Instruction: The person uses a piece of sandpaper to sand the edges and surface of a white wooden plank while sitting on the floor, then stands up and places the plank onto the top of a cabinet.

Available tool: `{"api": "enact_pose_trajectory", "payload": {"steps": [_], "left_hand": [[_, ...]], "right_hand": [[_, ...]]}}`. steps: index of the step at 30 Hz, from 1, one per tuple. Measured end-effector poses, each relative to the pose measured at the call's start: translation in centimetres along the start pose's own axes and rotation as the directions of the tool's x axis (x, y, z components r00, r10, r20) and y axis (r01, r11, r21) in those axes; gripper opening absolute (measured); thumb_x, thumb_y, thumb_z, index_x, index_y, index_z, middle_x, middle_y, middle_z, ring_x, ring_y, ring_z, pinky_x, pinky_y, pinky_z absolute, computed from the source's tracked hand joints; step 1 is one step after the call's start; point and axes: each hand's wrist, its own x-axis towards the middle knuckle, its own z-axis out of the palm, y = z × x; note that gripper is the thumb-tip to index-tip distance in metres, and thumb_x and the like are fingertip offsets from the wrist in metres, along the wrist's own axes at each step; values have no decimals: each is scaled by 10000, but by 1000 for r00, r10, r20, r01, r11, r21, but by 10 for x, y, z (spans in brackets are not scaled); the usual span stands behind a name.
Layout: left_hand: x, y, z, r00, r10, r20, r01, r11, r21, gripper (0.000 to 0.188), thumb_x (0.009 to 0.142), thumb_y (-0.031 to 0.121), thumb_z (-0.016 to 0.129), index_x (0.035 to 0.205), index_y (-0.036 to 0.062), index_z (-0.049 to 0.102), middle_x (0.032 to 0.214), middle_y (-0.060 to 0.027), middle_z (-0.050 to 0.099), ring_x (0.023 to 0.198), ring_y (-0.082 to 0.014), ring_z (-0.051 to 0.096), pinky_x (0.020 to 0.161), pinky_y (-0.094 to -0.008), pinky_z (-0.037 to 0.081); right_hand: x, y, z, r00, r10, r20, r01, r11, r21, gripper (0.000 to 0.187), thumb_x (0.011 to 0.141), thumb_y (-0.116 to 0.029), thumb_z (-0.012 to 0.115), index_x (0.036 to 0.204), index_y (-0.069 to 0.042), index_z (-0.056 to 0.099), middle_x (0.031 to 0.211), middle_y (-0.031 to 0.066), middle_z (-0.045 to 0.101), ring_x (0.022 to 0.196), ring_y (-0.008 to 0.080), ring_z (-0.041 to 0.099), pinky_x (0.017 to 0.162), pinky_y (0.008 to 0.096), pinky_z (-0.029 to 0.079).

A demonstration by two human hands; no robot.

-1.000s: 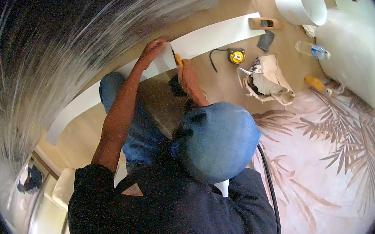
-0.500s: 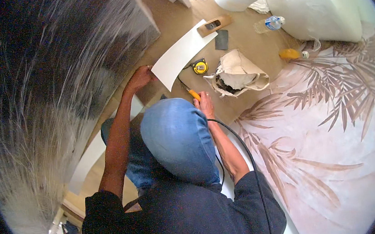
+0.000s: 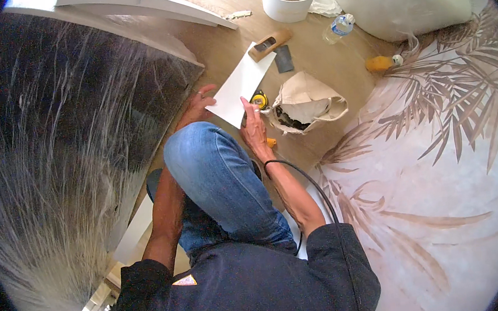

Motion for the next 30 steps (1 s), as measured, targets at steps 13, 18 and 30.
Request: {"api": "enact_pose_trajectory", "payload": {"steps": [13,18,30], "left_hand": [[-73,72,-64,954,296,51,-299,914,273,623,1003,459,494,1472,71,362,1356,-152,524,1191,-261,553,1034,-398,433],[-108,92,-98,924,254,286,-360,831,424,564,1001,385,531,1440,50,415,1321,-138,552,1210,-231,528,1040,-367,411],[-199,159,-46,721,535,442,-692,589,416,562,971,207,588,1460,36,369,1409,-175,491,1322,-286,457,1125,-395,330]], "right_hand": [[127,-80,-120,971,28,-238,79,899,430,298,1008,-287,550,1005,-8,656,874,33,661,785,108,592,718,275,485],[143,-130,-135,975,47,-219,141,632,762,304,1034,-256,499,1153,4,601,1014,52,665,870,109,603,775,260,492],[25,-305,-168,903,153,-401,192,691,697,305,1034,-299,502,1145,-44,626,1047,20,658,890,79,594,792,233,483]]}}
